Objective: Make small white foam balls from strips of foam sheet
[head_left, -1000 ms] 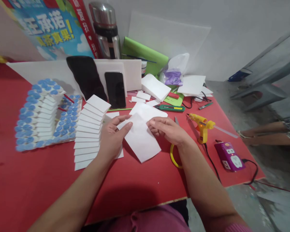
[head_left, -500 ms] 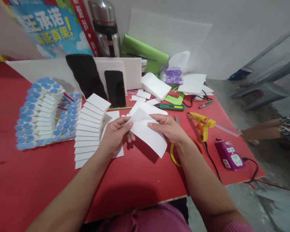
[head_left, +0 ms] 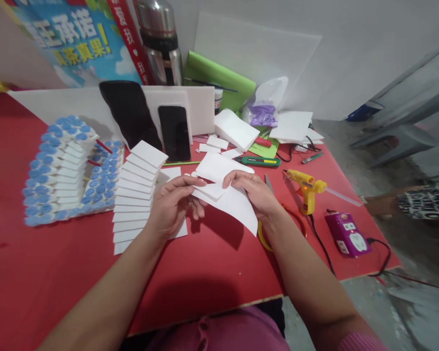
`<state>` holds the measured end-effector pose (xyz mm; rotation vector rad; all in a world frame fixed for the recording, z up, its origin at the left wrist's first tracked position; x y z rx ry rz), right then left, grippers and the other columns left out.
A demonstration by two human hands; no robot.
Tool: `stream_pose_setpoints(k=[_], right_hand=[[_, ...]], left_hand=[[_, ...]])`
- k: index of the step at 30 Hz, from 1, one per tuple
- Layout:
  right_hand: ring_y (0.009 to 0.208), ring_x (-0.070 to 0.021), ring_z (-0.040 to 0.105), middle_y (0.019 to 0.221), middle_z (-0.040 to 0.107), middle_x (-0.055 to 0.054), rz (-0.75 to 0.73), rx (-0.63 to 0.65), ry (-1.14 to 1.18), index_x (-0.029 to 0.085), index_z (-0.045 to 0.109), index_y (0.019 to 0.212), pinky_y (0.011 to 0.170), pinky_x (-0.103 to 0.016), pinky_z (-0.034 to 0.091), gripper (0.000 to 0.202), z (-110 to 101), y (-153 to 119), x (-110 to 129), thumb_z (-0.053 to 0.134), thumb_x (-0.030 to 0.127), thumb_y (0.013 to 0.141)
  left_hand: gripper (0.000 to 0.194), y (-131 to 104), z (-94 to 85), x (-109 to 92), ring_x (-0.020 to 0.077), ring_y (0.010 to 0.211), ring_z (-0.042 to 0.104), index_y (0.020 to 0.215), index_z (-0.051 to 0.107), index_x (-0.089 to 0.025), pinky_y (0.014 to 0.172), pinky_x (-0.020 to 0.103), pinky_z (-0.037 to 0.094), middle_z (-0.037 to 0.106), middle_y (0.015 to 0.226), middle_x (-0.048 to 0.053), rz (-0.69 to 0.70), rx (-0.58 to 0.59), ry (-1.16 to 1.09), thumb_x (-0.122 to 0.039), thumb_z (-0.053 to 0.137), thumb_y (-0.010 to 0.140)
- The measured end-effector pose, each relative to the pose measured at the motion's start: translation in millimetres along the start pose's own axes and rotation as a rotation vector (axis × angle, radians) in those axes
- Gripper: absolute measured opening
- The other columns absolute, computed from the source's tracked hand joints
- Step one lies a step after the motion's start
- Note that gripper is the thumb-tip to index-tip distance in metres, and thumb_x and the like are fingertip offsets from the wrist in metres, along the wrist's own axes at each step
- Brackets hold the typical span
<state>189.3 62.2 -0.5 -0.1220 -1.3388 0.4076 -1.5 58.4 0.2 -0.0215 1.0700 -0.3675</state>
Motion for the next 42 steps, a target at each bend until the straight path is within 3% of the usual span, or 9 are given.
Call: stream_pose_setpoints(k=[6,14,18,20,23,29,35,39,42], right_hand=[[0.046,-0.0089,0.036,0.053,0.05,0.005,-0.057,0.007,-0.119,0.02,0.074,0.077,0.044,-0.023,0.023,0.013,2.3,-3.9,5.1,0.062,0.026,0.077],[0.052,-0.0101,0.044,0.06,0.056,0.004,-0.124,0.031,-0.268,0.02,0.076,0.08,0.05,-0.024,0.031,0.018,0.6,-5.1,8.4,0.06,0.026,0.081],[0.063,-0.0134,0.057,0.072,0.066,0.003,-0.151,0.039,-0.289,0.024,0.078,0.113,0.058,-0.025,0.042,0.029,-5.0,-6.3,11.4,0.068,0.034,0.087],[0.069,-0.0159,0.063,0.077,0.071,0.002,-0.095,0.066,-0.257,0.026,0.076,0.122,0.063,-0.027,0.047,0.042,-4.1,-5.0,7.3,0.079,0.041,0.083],[0.079,-0.0179,0.069,0.09,0.078,-0.001,-0.053,0.08,-0.262,0.024,0.083,0.108,0.072,-0.029,0.052,0.042,-1.7,-1.7,0.3,0.092,0.039,0.071],[0.081,-0.0187,0.07,0.092,0.082,-0.003,-0.086,0.065,-0.139,0.025,0.087,0.097,0.075,-0.032,0.053,0.03,-8.0,0.2,-2.2,0.093,0.034,0.069],[0.08,-0.0174,0.067,0.088,0.081,-0.002,-0.121,0.089,-0.107,0.026,0.088,0.091,0.072,-0.03,0.051,0.021,-18.2,0.0,3.8,0.086,0.023,0.071],[0.077,-0.0164,0.065,0.091,0.08,-0.002,-0.156,0.073,-0.132,0.026,0.088,0.091,0.067,-0.028,0.048,0.021,-18.9,-1.0,7.3,0.079,0.021,0.072],[0.062,-0.0123,0.056,0.075,0.075,-0.001,-0.12,0.031,-0.142,0.023,0.087,0.091,0.056,-0.025,0.04,0.023,-19.6,-1.7,7.4,0.077,0.023,0.071]], left_hand=[[0.05,0.2,2.3,7.4,0.0238,0.046,0.072,0.11,0.073,-0.006,0.038,0.027,0.055,0.076,0.067,0.009,-0.13,0.069,0.037,-0.05,0.07,0.086],[0.052,-0.6,0.2,16.6,0.0211,0.045,0.071,0.106,0.067,-0.011,0.041,0.022,0.054,0.074,0.055,0.009,-0.237,0.107,0.203,-0.048,0.09,0.076],[0.054,-1.0,-1.8,12.6,0.0206,0.041,0.068,0.107,0.065,-0.011,0.041,0.022,0.054,0.073,0.054,0.009,-0.198,0.078,0.269,-0.05,0.088,0.077],[0.054,-1.4,-2.0,11.7,0.0209,0.041,0.068,0.111,0.066,-0.011,0.041,0.023,0.053,0.073,0.053,0.008,-0.179,0.066,0.308,-0.05,0.086,0.08],[0.053,-1.1,-2.4,12.6,0.0209,0.041,0.069,0.117,0.067,-0.011,0.041,0.022,0.053,0.072,0.052,0.007,-0.162,0.062,0.344,-0.049,0.082,0.084],[0.047,0.3,-3.1,11.0,0.0182,0.042,0.068,0.117,0.075,-0.009,0.042,0.022,0.054,0.072,0.054,0.005,-0.097,0.108,0.237,-0.042,0.083,0.085],[0.032,-0.7,-3.6,4.0,0.0179,0.05,0.073,0.108,0.08,-0.013,0.047,0.022,0.058,0.077,0.064,0.008,-0.048,0.138,0.12,-0.032,0.086,0.083],[0.032,-2.1,1.0,1.3,0.0194,0.054,0.075,0.099,0.081,-0.012,0.051,0.023,0.06,0.076,0.062,0.009,-0.053,0.17,0.107,-0.038,0.087,0.082],[0.034,-2.4,1.3,-0.4,0.0199,0.054,0.075,0.098,0.08,-0.011,0.051,0.023,0.059,0.076,0.062,0.009,-0.04,0.132,0.116,-0.039,0.087,0.081]])
Point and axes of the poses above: each hand's wrist, its own y-axis towards the middle knuckle, its own z-axis out of the palm, x = y × z, the point moved 5 cm from there along y, towards the middle knuckle
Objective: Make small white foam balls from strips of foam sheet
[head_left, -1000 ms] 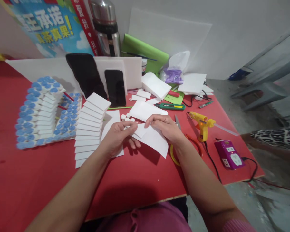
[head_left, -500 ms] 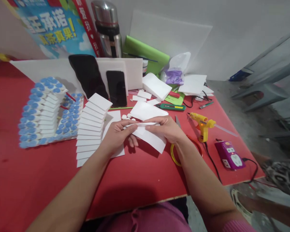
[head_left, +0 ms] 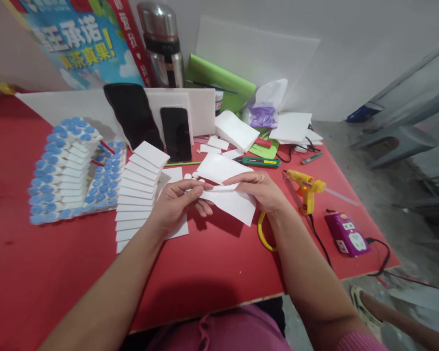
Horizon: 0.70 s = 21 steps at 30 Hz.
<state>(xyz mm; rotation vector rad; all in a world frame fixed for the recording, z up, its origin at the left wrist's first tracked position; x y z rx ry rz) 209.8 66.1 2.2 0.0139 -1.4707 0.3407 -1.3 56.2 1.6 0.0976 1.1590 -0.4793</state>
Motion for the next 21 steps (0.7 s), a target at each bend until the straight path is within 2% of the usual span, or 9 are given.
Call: stream_pose_setpoints(k=[3,5,7,9,12,15,18,21], right_hand=[[0.051,-0.0098,0.045,0.059,0.064,0.002,-0.006,-0.117,0.004,0.02,0.086,0.091,0.05,-0.025,0.032,0.022,-8.0,0.7,1.4,0.073,0.026,0.074],[0.052,-0.0113,0.05,0.062,0.067,0.0,-0.085,-0.238,0.017,0.019,0.083,0.09,0.051,-0.025,0.035,0.021,-17.2,0.8,5.6,0.07,0.031,0.078],[0.061,-0.0148,0.063,0.074,0.075,-0.004,-0.155,-0.301,0.019,0.018,0.081,0.095,0.057,-0.027,0.044,0.026,-22.9,0.1,9.7,0.069,0.04,0.085],[0.077,-0.0195,0.072,0.089,0.08,-0.008,-0.169,-0.242,0.007,0.019,0.078,0.107,0.07,-0.03,0.052,0.04,-20.1,-0.3,12.2,0.066,0.054,0.092],[0.095,-0.0224,0.073,0.101,0.081,-0.009,-0.102,-0.027,-0.166,0.021,0.079,0.113,0.085,-0.033,0.052,0.05,-3.8,-2.0,11.6,0.065,0.064,0.093],[0.092,-0.0209,0.068,0.096,0.079,-0.005,-0.027,0.099,-0.367,0.023,0.084,0.1,0.077,-0.03,0.049,0.042,9.3,-4.4,6.9,0.073,0.062,0.089],[0.083,-0.018,0.065,0.088,0.077,-0.002,0.029,0.105,-0.357,0.023,0.084,0.091,0.071,-0.028,0.046,0.032,12.0,-4.4,2.0,0.081,0.054,0.083],[0.076,-0.0157,0.063,0.083,0.076,-0.001,0.015,0.035,-0.334,0.022,0.084,0.087,0.067,-0.026,0.046,0.024,8.2,-3.6,2.1,0.086,0.045,0.079]], left_hand=[[0.033,0.4,-1.7,0.0,0.0196,0.054,0.075,0.103,0.078,-0.01,0.051,0.023,0.059,0.076,0.062,0.008,0.01,-0.009,0.017,-0.035,0.086,0.083],[0.034,1.0,-3.7,0.7,0.0192,0.054,0.075,0.11,0.076,-0.01,0.052,0.022,0.059,0.076,0.061,0.008,0.016,0.001,0.024,-0.033,0.083,0.086],[0.037,1.5,-5.5,1.9,0.0185,0.053,0.075,0.117,0.073,-0.009,0.052,0.022,0.059,0.077,0.064,0.008,0.013,0.016,0.039,-0.032,0.08,0.089],[0.039,1.6,-5.8,3.7,0.0183,0.052,0.074,0.122,0.071,-0.009,0.051,0.022,0.059,0.079,0.068,0.01,-0.006,0.05,0.069,-0.033,0.078,0.092],[0.043,0.7,-4.2,5.3,0.0182,0.053,0.074,0.129,0.068,-0.009,0.052,0.022,0.059,0.079,0.067,0.009,-0.033,0.097,0.144,-0.035,0.074,0.095],[0.045,-0.2,-1.9,4.8,0.0188,0.056,0.076,0.133,0.066,-0.01,0.054,0.023,0.06,0.079,0.067,0.008,-0.042,0.115,0.217,-0.036,0.072,0.096],[0.047,0.2,0.0,4.6,0.0198,0.058,0.077,0.133,0.067,-0.01,0.056,0.024,0.061,0.079,0.069,0.008,-0.047,0.115,0.262,-0.038,0.072,0.095],[0.051,1.3,-0.1,6.3,0.0216,0.06,0.077,0.132,0.068,-0.009,0.056,0.027,0.062,0.081,0.075,0.011,-0.047,0.116,0.258,-0.043,0.073,0.095]])
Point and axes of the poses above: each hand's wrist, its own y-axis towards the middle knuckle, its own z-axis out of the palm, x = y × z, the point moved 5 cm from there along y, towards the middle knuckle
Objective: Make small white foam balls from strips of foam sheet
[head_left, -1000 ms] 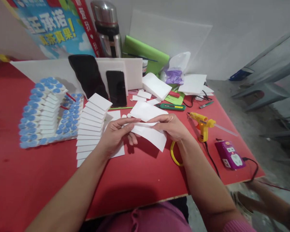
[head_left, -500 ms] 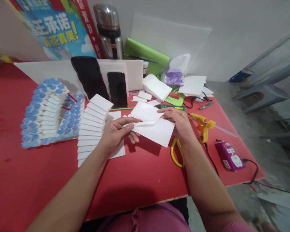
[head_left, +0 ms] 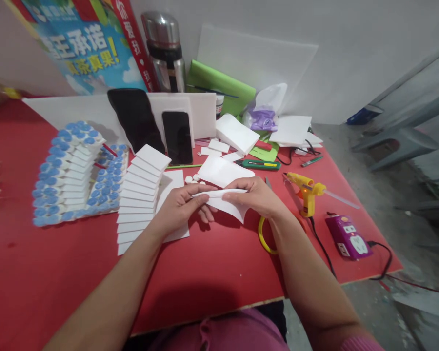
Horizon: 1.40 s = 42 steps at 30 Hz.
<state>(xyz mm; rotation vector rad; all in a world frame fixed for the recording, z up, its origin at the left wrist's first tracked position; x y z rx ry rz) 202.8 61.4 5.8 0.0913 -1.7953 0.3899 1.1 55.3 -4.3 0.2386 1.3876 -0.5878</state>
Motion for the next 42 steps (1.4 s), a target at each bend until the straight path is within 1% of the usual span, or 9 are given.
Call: stream_pose_setpoints(k=[8,14,21,25,28,31,34,38,42], right_hand=[[0.089,-0.0193,0.069,0.101,0.081,-0.003,-0.17,-0.104,0.095,0.029,0.087,0.102,0.079,-0.031,0.052,0.02,-1.1,-2.6,12.6,0.083,0.033,0.083],[0.076,-0.0154,0.06,0.088,0.073,-0.003,-0.307,0.02,0.049,0.031,0.087,0.105,0.07,-0.03,0.047,0.022,0.7,-6.5,24.5,0.074,0.026,0.088],[0.087,-0.0179,0.06,0.094,0.067,-0.004,-0.371,0.119,0.008,0.036,0.086,0.102,0.08,-0.034,0.049,0.017,-2.9,-8.9,25.0,0.078,0.031,0.088],[0.088,-0.0192,0.062,0.099,0.069,-0.006,-0.325,0.228,0.102,0.032,0.087,0.1,0.08,-0.035,0.051,0.018,-15.0,-12.1,21.2,0.078,0.043,0.089],[0.08,-0.0179,0.068,0.092,0.071,-0.006,-0.266,0.122,0.341,0.027,0.086,0.104,0.075,-0.034,0.055,0.037,-18.5,-9.1,16.7,0.065,0.057,0.097],[0.091,-0.0213,0.074,0.1,0.075,-0.007,-0.109,0.102,0.474,0.025,0.076,0.125,0.085,-0.037,0.059,0.048,5.1,-5.8,13.1,0.066,0.061,0.096],[0.09,-0.0213,0.075,0.1,0.077,-0.006,0.027,0.303,0.4,0.024,0.065,0.135,0.078,-0.033,0.06,0.054,42.3,-9.2,16.2,0.071,0.057,0.094],[0.055,-0.0132,0.063,0.075,0.07,0.001,0.072,0.433,0.266,0.02,0.066,0.112,0.053,-0.025,0.049,0.033,59.0,-13.8,16.0,0.071,0.048,0.095],[0.053,-0.0081,0.049,0.062,0.059,0.005,0.026,0.394,0.124,0.017,0.065,0.083,0.054,-0.021,0.04,0.03,50.9,-11.0,13.6,0.068,0.044,0.098]], left_hand=[[0.054,-0.2,-2.2,1.6,0.0203,0.057,0.076,0.14,0.066,-0.01,0.052,0.026,0.061,0.082,0.081,0.013,0.008,-0.004,-0.192,-0.04,0.073,0.096],[0.038,0.8,-3.2,2.7,0.0154,0.055,0.074,0.122,0.078,-0.015,0.052,0.021,0.059,0.081,0.08,0.011,-0.007,-0.016,-0.393,-0.033,0.082,0.089],[0.025,1.2,-5.4,1.5,0.016,0.053,0.072,0.106,0.083,-0.013,0.051,0.022,0.06,0.08,0.076,0.01,-0.032,-0.054,-0.376,-0.024,0.082,0.084],[0.019,-1.6,-10.6,-4.3,0.0139,0.041,0.065,0.098,0.084,-0.012,0.039,0.019,0.049,0.077,0.065,0.008,-0.008,-0.088,-0.346,-0.021,0.078,0.082],[0.016,-5.3,-7.5,-7.0,0.0108,0.034,0.058,0.094,0.083,-0.011,0.035,0.016,0.041,0.075,0.06,0.008,-0.022,0.018,-0.326,-0.021,0.076,0.082],[0.019,-8.1,0.1,-5.6,0.0116,0.035,0.06,0.098,0.079,-0.011,0.036,0.017,0.042,0.076,0.062,0.009,-0.059,0.137,-0.264,-0.025,0.076,0.085],[0.02,-8.0,4.4,-4.7,0.0131,0.04,0.064,0.102,0.072,-0.014,0.038,0.017,0.043,0.076,0.065,0.007,-0.051,0.16,-0.148,-0.029,0.075,0.089],[0.016,-7.1,5.9,-7.0,0.0128,0.041,0.065,0.099,0.061,-0.018,0.04,0.017,0.043,0.072,0.061,0.0,-0.036,0.12,0.011,-0.03,0.07,0.094],[0.016,-6.2,7.6,-9.2,0.0138,0.045,0.066,0.099,0.056,-0.019,0.041,0.02,0.044,0.074,0.068,0.002,-0.029,0.072,0.117,-0.031,0.066,0.095]])
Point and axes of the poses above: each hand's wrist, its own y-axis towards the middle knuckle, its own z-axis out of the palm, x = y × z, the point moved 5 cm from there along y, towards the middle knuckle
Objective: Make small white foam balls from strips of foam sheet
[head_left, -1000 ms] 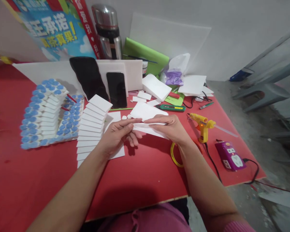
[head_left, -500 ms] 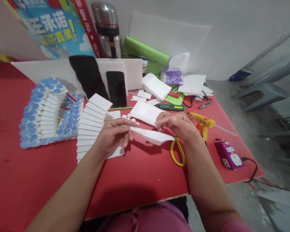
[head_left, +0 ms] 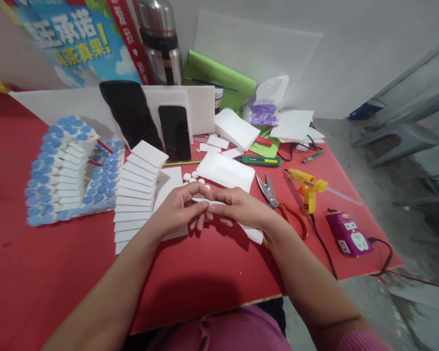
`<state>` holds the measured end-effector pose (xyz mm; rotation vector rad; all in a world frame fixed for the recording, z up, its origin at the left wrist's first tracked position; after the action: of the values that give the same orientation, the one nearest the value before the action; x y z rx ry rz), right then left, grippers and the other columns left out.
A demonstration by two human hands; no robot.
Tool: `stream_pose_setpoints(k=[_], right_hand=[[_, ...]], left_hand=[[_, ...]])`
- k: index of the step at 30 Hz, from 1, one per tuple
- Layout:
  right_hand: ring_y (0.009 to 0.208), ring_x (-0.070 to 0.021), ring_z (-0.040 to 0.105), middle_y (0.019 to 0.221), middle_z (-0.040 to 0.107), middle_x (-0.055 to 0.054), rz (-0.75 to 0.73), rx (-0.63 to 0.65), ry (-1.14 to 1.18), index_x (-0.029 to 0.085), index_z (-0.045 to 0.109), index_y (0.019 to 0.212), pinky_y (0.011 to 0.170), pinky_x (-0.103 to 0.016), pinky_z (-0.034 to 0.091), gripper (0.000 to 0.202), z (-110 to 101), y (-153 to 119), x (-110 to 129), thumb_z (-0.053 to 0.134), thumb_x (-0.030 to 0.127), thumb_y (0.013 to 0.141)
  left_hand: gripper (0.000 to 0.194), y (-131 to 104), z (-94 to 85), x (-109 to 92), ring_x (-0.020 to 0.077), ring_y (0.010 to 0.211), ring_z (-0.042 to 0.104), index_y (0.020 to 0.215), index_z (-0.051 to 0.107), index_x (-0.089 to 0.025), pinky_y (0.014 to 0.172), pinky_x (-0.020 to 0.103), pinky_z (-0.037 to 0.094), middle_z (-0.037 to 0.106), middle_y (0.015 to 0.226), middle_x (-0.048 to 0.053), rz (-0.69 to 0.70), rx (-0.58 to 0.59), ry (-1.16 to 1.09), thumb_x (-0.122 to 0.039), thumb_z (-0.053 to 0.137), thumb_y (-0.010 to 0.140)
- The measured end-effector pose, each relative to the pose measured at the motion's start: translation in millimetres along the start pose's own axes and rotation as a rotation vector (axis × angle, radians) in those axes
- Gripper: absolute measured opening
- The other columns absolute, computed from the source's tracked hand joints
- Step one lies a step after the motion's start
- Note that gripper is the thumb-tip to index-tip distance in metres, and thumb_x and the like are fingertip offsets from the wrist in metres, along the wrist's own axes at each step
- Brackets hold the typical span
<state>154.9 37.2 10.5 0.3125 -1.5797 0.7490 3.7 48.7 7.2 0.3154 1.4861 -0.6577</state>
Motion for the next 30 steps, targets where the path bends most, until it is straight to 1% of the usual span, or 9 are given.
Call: stream_pose_setpoints(k=[4,6,9,14,18,20,23,26,30], right_hand=[[0.053,-0.0074,0.045,0.073,0.069,0.0,0.016,-0.072,-0.048,0.016,0.07,0.086,0.052,-0.022,0.036,0.03,-4.6,0.4,4.2,0.061,0.041,0.102],[0.051,-0.0075,0.044,0.071,0.07,0.0,0.044,-0.103,-0.046,0.016,0.069,0.087,0.05,-0.022,0.035,0.028,-6.0,-0.1,4.9,0.063,0.04,0.101],[0.049,-0.0069,0.045,0.069,0.069,0.0,0.074,-0.106,0.019,0.017,0.066,0.088,0.048,-0.021,0.034,0.027,-7.7,-1.8,3.1,0.066,0.041,0.098],[0.046,-0.0045,0.041,0.065,0.065,0.002,0.101,-0.092,0.17,0.016,0.065,0.084,0.045,-0.019,0.029,0.034,-11.7,-4.6,-1.4,0.071,0.047,0.095],[0.046,-0.0038,0.039,0.065,0.063,0.003,0.1,-0.017,0.244,0.016,0.068,0.089,0.042,-0.017,0.025,0.029,-11.1,-3.2,-3.0,0.072,0.044,0.095],[0.044,-0.0034,0.036,0.06,0.058,0.004,0.113,-0.001,0.28,0.015,0.069,0.09,0.041,-0.016,0.022,0.026,-10.8,-1.7,-4.7,0.071,0.04,0.095],[0.041,-0.0024,0.028,0.054,0.049,0.007,0.163,-0.019,0.375,0.014,0.07,0.088,0.039,-0.015,0.017,0.025,-10.1,1.0,-9.1,0.069,0.038,0.095],[0.039,-0.0017,0.022,0.054,0.048,0.007,0.226,-0.04,0.478,0.015,0.069,0.086,0.037,-0.016,0.013,0.025,-7.4,3.7,-13.1,0.068,0.038,0.093],[0.037,-0.0016,0.018,0.049,0.044,0.009,0.251,-0.036,0.569,0.016,0.064,0.079,0.036,-0.017,0.01,0.021,-1.4,8.0,-12.8,0.071,0.036,0.083]], left_hand=[[0.015,2.8,-3.8,-2.6,0.0138,0.057,0.066,0.101,0.062,-0.018,0.056,0.025,0.053,0.073,0.071,0.002,0.09,-0.105,0.095,-0.029,0.069,0.093],[0.016,4.0,-8.0,-3.0,0.0144,0.065,0.067,0.099,0.068,-0.018,0.063,0.027,0.055,0.072,0.078,0.002,0.14,-0.161,0.141,-0.028,0.074,0.09],[0.016,4.7,-13.3,-1.8,0.0146,0.072,0.066,0.097,0.073,-0.019,0.068,0.028,0.055,0.071,0.088,0.003,0.169,-0.204,0.181,-0.03,0.079,0.087],[0.012,3.7,-13.1,-5.7,0.0161,0.079,0.065,0.093,0.074,-0.019,0.072,0.029,0.053,0.07,0.092,0.004,0.238,-0.186,0.218,-0.029,0.077,0.09],[0.007,2.9,-9.1,-11.3,0.0171,0.085,0.065,0.091,0.072,-0.019,0.08,0.031,0.052,0.069,0.09,0.004,0.335,-0.146,0.285,-0.024,0.071,0.095],[0.006,1.5,-8.6,-14.0,0.0172,0.087,0.065,0.091,0.07,-0.019,0.081,0.032,0.05,0.069,0.092,0.004,0.392,-0.164,0.351,-0.021,0.068,0.096],[0.009,-1.9,-7.1,-18.7,0.017,0.089,0.063,0.092,0.067,-0.019,0.082,0.032,0.049,0.068,0.093,0.004,0.502,-0.208,0.491,-0.015,0.063,0.099],[0.014,-5.5,-1.9,-21.9,0.0174,0.09,0.062,0.096,0.063,-0.02,0.083,0.032,0.049,0.066,0.095,0.004,0.627,-0.21,0.633,-0.01,0.055,0.101],[0.016,-8.5,5.7,-23.8,0.0188,0.09,0.059,0.102,0.057,-0.021,0.081,0.033,0.049,0.063,0.095,0.005,0.762,-0.215,0.769,-0.007,0.05,0.101]])
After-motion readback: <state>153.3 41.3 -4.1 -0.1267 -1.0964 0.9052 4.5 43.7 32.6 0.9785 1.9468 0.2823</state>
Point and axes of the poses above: each hand's wrist, its own y-axis towards the middle knuckle, its own z-axis out of the palm, x = y × z, the point moved 5 cm from there along y, towards the middle knuckle
